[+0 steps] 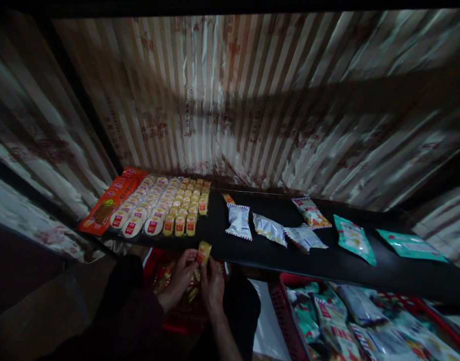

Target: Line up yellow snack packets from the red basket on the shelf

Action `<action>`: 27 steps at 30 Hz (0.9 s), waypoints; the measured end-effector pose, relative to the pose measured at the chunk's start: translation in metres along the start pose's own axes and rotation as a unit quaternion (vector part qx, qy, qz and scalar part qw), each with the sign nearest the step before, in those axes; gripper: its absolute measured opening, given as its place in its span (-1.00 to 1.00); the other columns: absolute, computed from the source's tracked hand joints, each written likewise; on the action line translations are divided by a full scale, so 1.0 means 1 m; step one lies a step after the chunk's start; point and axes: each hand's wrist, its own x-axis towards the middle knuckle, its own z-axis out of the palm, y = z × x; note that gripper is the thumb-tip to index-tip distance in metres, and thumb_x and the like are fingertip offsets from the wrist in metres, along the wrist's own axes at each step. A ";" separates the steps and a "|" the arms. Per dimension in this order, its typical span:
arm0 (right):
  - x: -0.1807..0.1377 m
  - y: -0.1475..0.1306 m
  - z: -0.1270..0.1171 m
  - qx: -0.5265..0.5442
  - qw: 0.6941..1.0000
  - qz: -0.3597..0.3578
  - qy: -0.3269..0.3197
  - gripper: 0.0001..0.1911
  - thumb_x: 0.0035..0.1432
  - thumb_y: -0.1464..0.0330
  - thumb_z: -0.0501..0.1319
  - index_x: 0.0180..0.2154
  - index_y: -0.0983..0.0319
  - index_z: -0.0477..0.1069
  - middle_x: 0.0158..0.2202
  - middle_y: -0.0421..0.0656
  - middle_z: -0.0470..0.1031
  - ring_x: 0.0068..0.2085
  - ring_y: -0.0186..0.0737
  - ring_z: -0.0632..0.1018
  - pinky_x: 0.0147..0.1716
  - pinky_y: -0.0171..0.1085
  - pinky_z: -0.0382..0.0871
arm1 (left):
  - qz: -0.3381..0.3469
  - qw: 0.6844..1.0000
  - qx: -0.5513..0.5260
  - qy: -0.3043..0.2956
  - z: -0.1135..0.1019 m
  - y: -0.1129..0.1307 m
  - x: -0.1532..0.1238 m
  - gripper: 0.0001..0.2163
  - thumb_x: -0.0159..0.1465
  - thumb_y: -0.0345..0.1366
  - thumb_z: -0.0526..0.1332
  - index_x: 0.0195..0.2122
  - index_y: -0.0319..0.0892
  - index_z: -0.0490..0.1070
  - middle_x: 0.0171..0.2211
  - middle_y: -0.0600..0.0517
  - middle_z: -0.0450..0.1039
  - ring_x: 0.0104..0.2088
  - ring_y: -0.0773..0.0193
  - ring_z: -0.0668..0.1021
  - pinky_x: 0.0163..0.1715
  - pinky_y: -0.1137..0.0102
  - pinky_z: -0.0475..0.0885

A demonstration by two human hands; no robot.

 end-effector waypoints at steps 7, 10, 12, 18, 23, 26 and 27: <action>0.040 -0.001 -0.004 0.009 1.000 -0.002 0.006 -0.39 0.09 -0.01 0.04 -0.07 0.33 0.46 -0.15 0.09 0.54 -0.13 0.00 0.54 -0.12 -0.10 0.40 | 0.009 0.999 0.031 0.028 0.022 0.006 0.025 -0.77 0.10 -0.46 0.10 -0.20 -0.21 0.38 -0.14 -0.12 0.49 -0.10 0.21 0.50 0.01 0.31 0.33; 0.056 -0.001 -0.004 0.005 1.000 -0.015 0.019 -0.43 0.09 0.01 0.05 -0.09 0.30 0.48 -0.17 0.06 0.54 -0.16 -0.03 0.54 -0.16 -0.14 0.41 | 0.006 0.999 0.037 0.022 0.030 0.006 0.037 -0.72 0.10 -0.49 0.10 -0.15 -0.20 0.37 -0.08 -0.12 0.48 -0.07 0.23 0.49 0.03 0.34 0.32; 0.065 -0.001 -0.002 -0.002 0.999 -0.024 0.029 -0.45 0.09 0.03 0.05 -0.10 0.30 0.49 -0.19 0.06 0.55 -0.18 -0.04 0.54 -0.17 -0.14 0.41 | 0.011 0.999 0.043 0.022 0.035 0.005 0.045 -0.69 0.11 -0.48 0.11 -0.10 -0.19 0.36 -0.04 -0.11 0.46 -0.04 0.24 0.48 0.03 0.36 0.32; 0.093 0.003 0.008 -0.001 1.000 -0.023 0.019 -0.47 0.08 0.08 0.06 -0.09 0.29 0.49 -0.17 0.05 0.55 -0.16 -0.06 0.54 -0.15 -0.15 0.41 | 0.008 0.998 0.050 0.037 0.043 0.008 0.064 -0.65 0.11 -0.48 0.14 -0.04 -0.21 0.35 0.02 -0.12 0.42 0.03 0.23 0.45 0.08 0.38 0.28; 0.111 0.008 0.014 0.001 1.000 -0.016 -0.001 -0.47 0.07 0.10 0.05 -0.08 0.30 0.48 -0.17 0.05 0.54 -0.15 -0.06 0.54 -0.14 -0.14 0.41 | -0.007 0.994 0.097 0.049 0.047 0.021 0.070 -0.67 0.11 -0.48 0.12 -0.08 -0.23 0.38 -0.01 -0.15 0.44 0.01 0.17 0.46 0.07 0.34 0.28; 0.119 0.007 0.017 0.012 1.000 -0.017 -0.001 -0.47 0.07 0.09 0.04 -0.09 0.32 0.47 -0.15 0.06 0.54 -0.13 -0.06 0.53 -0.11 -0.11 0.40 | 0.010 0.994 0.097 0.039 0.049 0.025 0.076 -0.67 0.11 -0.50 0.09 -0.09 -0.25 0.38 0.00 -0.16 0.43 0.03 0.17 0.45 0.08 0.33 0.28; 0.121 0.007 0.018 0.016 1.000 -0.016 0.001 -0.46 0.07 0.10 0.04 -0.08 0.33 0.47 -0.15 0.08 0.53 -0.13 -0.05 0.53 -0.10 -0.10 0.39 | 0.017 0.995 0.093 0.039 0.050 0.025 0.078 -0.68 0.10 -0.51 0.09 -0.11 -0.24 0.39 0.00 -0.16 0.42 0.04 0.18 0.44 0.08 0.33 0.27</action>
